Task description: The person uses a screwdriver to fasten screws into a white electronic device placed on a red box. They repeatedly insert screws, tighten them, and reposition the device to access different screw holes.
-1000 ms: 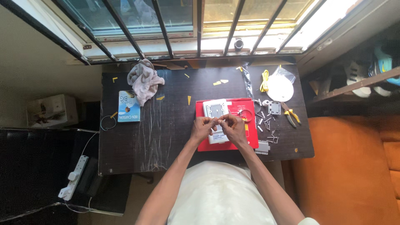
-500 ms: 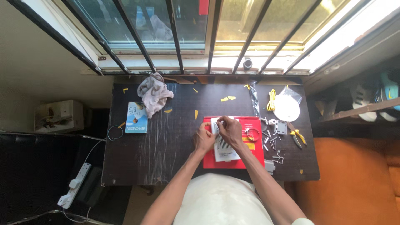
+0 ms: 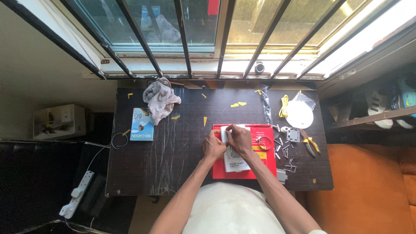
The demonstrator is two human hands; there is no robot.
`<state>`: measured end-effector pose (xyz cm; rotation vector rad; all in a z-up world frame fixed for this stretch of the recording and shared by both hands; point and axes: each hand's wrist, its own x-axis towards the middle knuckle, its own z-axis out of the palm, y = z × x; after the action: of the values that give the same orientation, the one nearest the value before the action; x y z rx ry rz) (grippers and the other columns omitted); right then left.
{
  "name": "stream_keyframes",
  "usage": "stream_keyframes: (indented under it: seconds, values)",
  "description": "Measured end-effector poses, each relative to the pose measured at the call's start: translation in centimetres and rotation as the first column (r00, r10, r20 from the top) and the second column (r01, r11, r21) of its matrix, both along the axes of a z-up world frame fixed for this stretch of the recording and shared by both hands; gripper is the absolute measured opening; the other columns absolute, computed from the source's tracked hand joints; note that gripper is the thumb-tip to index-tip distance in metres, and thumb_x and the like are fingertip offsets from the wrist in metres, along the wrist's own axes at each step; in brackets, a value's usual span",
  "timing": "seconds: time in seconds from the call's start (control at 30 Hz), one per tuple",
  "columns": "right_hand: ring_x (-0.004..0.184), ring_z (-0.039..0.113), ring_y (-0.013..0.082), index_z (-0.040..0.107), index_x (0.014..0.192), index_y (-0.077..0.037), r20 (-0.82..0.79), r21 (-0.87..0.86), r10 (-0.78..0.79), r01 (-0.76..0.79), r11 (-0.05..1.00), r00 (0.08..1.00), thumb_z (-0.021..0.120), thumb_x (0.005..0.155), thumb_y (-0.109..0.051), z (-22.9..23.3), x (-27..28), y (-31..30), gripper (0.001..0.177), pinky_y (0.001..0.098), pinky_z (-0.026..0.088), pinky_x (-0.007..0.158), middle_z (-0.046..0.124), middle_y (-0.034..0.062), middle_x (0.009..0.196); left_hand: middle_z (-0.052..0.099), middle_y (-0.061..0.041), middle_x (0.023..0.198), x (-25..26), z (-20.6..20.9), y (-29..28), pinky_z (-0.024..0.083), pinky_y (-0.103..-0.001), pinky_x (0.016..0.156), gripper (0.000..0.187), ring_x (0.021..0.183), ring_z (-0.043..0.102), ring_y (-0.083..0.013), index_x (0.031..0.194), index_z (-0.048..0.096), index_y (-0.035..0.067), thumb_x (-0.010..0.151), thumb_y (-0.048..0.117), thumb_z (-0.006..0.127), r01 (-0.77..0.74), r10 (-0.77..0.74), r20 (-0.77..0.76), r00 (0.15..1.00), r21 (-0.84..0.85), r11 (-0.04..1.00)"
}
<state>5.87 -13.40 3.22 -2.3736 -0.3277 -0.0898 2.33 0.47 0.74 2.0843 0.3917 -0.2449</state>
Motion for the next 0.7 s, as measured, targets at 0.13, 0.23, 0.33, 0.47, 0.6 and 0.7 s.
stream_keyframes:
  seconds: [0.13, 0.23, 0.33, 0.47, 0.6, 0.7]
  values:
    - [0.055, 0.067, 0.0239, 0.073, 0.09, -0.009, -0.002, -0.023, 0.003, -0.003, 1.0, 1.0, 0.072, 0.086, -0.016, -0.12, -0.05, -0.05, 0.009, 0.0404, 0.051, 0.054, 0.068, 0.0094, 0.062, 0.074, -0.004, 0.065, -0.09, 0.31, 0.01, 0.057, -0.037, 0.072, 0.059, 0.066, 0.074, -0.0194, 0.124, 0.06, 0.007, 0.068, 0.011, 0.077, 0.004, -0.004, -0.013, 1.0, -0.009, 1.0]
    - [0.055, 0.067, 0.0224, 0.072, 0.09, -0.009, 0.014, -0.012, 0.016, -0.015, 1.0, 1.0, 0.072, 0.087, -0.016, -0.18, -0.15, -0.04, 0.008, 0.0386, 0.051, 0.054, 0.068, 0.0084, 0.063, 0.073, -0.003, 0.065, -0.22, 0.46, 0.04, 0.057, -0.036, 0.072, 0.059, 0.065, 0.074, -0.019, 0.126, 0.059, 0.006, 0.07, 0.012, 0.076, 0.023, -0.023, -0.019, 1.0, -0.009, 1.0]
    - [0.054, 0.067, 0.0218, 0.072, 0.089, -0.008, 0.029, -0.006, 0.017, -0.017, 1.0, 0.999, 0.072, 0.086, -0.015, -0.07, 0.02, 0.03, 0.007, 0.0379, 0.051, 0.054, 0.068, 0.0081, 0.062, 0.073, -0.004, 0.065, -0.27, 0.61, 0.07, 0.057, -0.036, 0.071, 0.059, 0.066, 0.074, -0.0195, 0.127, 0.058, 0.005, 0.07, 0.01, 0.074, 0.022, -0.022, 0.0, 1.0, 0.008, 1.0]
    - [0.053, 0.066, 0.0218, 0.074, 0.088, -0.009, -0.004, -0.021, 0.019, -0.019, 1.0, 1.0, 0.073, 0.085, -0.016, 0.08, 0.13, -0.05, 0.007, 0.0384, 0.05, 0.054, 0.067, 0.0083, 0.06, 0.073, -0.006, 0.067, -0.35, 0.76, -0.03, 0.057, -0.039, 0.072, 0.063, 0.069, 0.074, -0.0223, 0.13, 0.054, 0.002, 0.07, 0.008, 0.074, 0.019, -0.019, 0.013, 1.0, 0.019, 1.0]
    - [0.053, 0.066, 0.0212, 0.075, 0.088, -0.01, -0.01, -0.009, -0.004, 0.004, 1.0, 1.0, 0.075, 0.084, -0.018, -0.04, 0.21, -0.04, 0.009, 0.0385, 0.05, 0.054, 0.067, 0.0084, 0.059, 0.072, -0.008, 0.066, -0.55, 0.93, -0.08, 0.057, -0.041, 0.074, 0.067, 0.07, 0.074, -0.0255, 0.135, 0.052, 0.001, 0.071, 0.006, 0.07, 0.021, -0.022, 0.03, 0.999, 0.045, 0.999]
    - [0.053, 0.066, 0.0205, 0.076, 0.09, -0.01, -0.054, -0.018, 0.0, -0.001, 1.0, 0.999, 0.075, 0.084, -0.019, -0.28, 0.4, -0.14, 0.011, 0.0378, 0.05, 0.053, 0.067, 0.0066, 0.06, 0.073, -0.008, 0.065, -0.62, 1.01, -0.19, 0.057, -0.04, 0.074, 0.067, 0.069, 0.075, -0.025, 0.135, 0.051, 0.001, 0.071, 0.008, 0.072, 0.016, -0.017, 0.042, 0.999, 0.026, 1.0]
